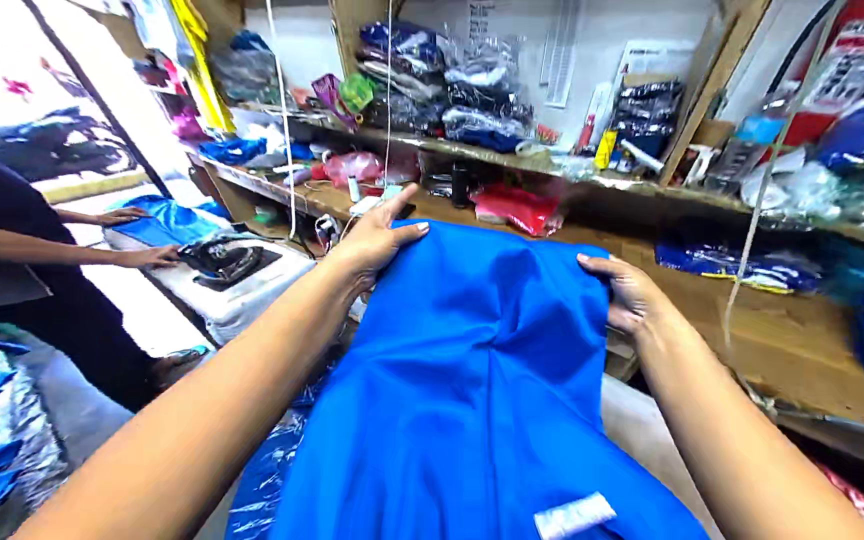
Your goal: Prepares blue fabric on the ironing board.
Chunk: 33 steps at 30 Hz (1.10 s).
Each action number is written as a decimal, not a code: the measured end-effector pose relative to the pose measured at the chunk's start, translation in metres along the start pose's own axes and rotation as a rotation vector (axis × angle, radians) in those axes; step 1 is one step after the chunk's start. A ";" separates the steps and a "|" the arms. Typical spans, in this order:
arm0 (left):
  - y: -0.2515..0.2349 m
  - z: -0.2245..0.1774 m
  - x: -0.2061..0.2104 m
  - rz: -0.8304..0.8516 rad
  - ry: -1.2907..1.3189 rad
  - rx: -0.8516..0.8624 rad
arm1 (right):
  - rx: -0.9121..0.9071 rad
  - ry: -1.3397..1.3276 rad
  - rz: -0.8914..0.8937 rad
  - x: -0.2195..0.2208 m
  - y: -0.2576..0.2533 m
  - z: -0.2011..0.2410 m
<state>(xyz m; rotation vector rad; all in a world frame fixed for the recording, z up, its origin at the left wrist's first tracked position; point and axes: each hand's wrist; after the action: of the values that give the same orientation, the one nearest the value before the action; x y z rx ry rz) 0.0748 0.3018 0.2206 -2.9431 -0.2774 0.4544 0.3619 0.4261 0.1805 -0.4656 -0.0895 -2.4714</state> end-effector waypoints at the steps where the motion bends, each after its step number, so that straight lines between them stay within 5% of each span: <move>1: -0.015 0.000 0.001 0.008 -0.051 -0.013 | 0.006 0.026 -0.012 -0.006 -0.015 0.002; 6: -0.050 -0.031 -0.001 -0.048 -0.146 0.146 | -0.169 0.205 0.024 -0.003 -0.043 0.049; 11: 0.008 -0.021 0.001 -0.070 -0.216 0.243 | -0.341 0.404 0.222 -0.011 -0.005 0.020; 14: 0.074 0.053 0.010 -0.025 -0.238 0.067 | -0.233 0.574 0.278 -0.036 0.034 -0.072; 18: 0.155 0.216 0.029 0.141 -0.200 -0.314 | 0.261 0.602 0.342 -0.077 0.089 -0.232; 22: 0.207 0.310 0.057 0.204 -0.242 -0.582 | 0.539 0.717 0.349 -0.084 0.134 -0.292; 28: 0.187 0.306 0.064 -0.052 -0.340 -0.839 | 0.561 0.777 0.239 -0.075 0.122 -0.284; 33: 0.113 0.280 0.076 -0.050 -0.518 -0.574 | 0.268 0.976 0.127 -0.055 0.072 -0.277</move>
<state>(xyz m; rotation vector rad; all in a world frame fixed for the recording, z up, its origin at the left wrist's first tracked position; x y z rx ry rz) 0.0769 0.2409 -0.0843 -3.2800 -0.6300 1.3293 0.3602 0.3516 -0.1011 0.8240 0.0121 -2.2514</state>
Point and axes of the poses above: each hand's wrist, its own y-axis away from the middle knuckle, its own x-axis out of the palm, z = x × y, and after that the axes turned 13 degrees about z, right-handed
